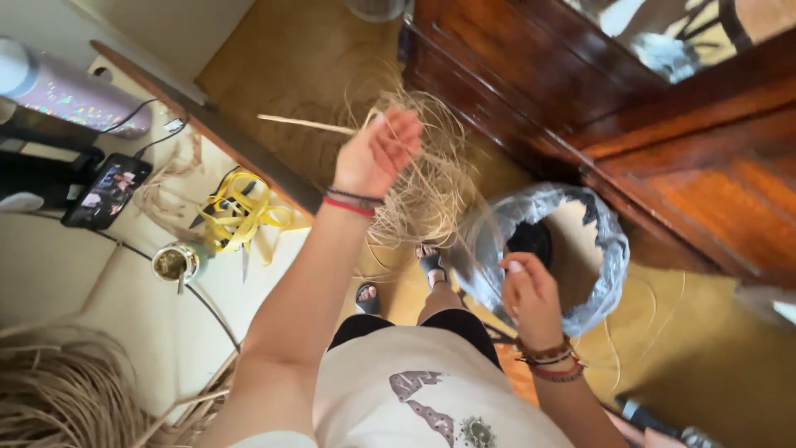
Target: Selecting, measuring, and organizing long strands of natural fiber from a large bundle for craft work.
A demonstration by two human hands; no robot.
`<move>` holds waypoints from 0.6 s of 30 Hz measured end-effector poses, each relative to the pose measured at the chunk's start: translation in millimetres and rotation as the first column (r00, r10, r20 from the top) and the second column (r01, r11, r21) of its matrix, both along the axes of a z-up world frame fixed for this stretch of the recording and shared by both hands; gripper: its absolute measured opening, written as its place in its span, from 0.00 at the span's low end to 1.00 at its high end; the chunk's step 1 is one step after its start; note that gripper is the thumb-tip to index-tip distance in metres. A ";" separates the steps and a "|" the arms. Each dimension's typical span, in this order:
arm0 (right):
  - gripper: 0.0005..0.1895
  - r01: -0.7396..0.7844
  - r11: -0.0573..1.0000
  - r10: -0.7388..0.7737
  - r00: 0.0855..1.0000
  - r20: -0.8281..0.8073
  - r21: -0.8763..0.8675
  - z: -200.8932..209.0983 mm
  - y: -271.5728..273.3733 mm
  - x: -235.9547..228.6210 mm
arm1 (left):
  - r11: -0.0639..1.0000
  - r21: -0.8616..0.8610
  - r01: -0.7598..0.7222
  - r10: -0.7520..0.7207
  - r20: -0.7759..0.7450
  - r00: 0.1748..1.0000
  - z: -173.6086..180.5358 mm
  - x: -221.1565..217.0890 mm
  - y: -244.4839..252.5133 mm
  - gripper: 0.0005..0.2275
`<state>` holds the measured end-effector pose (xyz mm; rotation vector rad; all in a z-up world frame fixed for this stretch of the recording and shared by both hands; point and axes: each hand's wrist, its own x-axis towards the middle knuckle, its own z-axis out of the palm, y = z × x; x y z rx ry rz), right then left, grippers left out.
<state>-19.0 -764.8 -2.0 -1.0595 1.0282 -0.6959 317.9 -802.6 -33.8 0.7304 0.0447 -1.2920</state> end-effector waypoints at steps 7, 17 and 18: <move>0.16 -0.121 0.991 0.128 0.978 0.164 -0.052 21.0 -107.2 0.8 | 0.988 0.026 -0.153 0.122 0.480 0.869 42.0 -26.4 -29.7 0.18; 0.11 -0.783 0.621 0.735 0.583 -0.347 0.001 -5.4 -144.2 37.2 | 0.988 0.140 -0.068 -0.018 0.535 0.845 7.2 -115.5 -9.5 0.17; 0.11 -0.843 0.537 0.801 0.504 -0.322 0.017 -6.6 -139.3 39.0 | 0.979 0.190 -0.072 -0.053 0.582 0.812 6.4 -113.8 -11.6 0.19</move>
